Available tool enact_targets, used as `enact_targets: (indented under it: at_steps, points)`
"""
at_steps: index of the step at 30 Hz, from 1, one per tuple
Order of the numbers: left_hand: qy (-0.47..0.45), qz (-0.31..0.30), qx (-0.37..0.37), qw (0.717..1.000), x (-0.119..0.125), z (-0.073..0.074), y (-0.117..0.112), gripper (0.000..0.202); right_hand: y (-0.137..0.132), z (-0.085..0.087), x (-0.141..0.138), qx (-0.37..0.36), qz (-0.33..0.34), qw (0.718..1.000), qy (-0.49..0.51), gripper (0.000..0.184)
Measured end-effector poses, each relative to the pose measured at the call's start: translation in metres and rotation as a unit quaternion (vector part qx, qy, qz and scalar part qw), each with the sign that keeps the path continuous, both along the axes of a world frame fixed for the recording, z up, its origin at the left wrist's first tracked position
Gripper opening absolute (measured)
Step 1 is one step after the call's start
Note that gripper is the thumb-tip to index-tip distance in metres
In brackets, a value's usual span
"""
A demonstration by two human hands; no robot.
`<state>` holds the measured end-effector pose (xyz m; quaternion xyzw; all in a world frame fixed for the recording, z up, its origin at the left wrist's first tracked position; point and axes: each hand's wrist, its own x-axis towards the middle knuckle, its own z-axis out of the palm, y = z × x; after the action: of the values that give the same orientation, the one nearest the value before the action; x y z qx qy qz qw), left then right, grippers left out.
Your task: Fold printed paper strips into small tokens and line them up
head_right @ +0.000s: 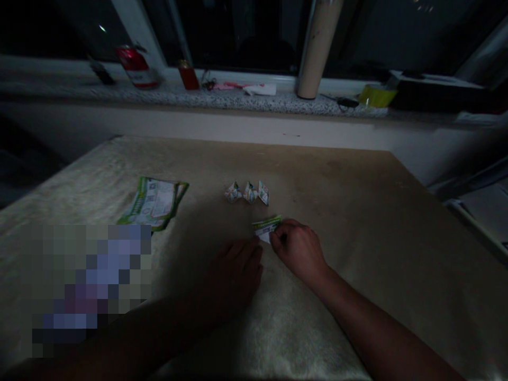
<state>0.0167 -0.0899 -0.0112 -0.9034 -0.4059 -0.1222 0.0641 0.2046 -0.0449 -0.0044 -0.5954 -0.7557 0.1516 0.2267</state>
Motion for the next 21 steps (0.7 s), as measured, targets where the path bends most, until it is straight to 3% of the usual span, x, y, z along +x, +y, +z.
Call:
enact_targets:
  at_steps: [7,14,21]
  points:
    - [0.008,-0.062,-0.012,0.998,-0.0020,-0.0023,-0.0016,0.031,0.0009,-0.0003,-0.0006,-0.002,0.001,1.000,-0.002,0.018]
    - [-0.012,-0.008,0.004,1.000,0.0001,-0.0031,-0.0015,0.029,0.0009,0.0012,-0.0004,0.002,0.003,1.000,-0.002,0.018]
    - [-0.011,0.008,-0.010,1.000,0.0006,0.0030,-0.0017,0.032,0.0014,-0.0004,0.0007,0.004,0.011,1.000,0.003,0.019]
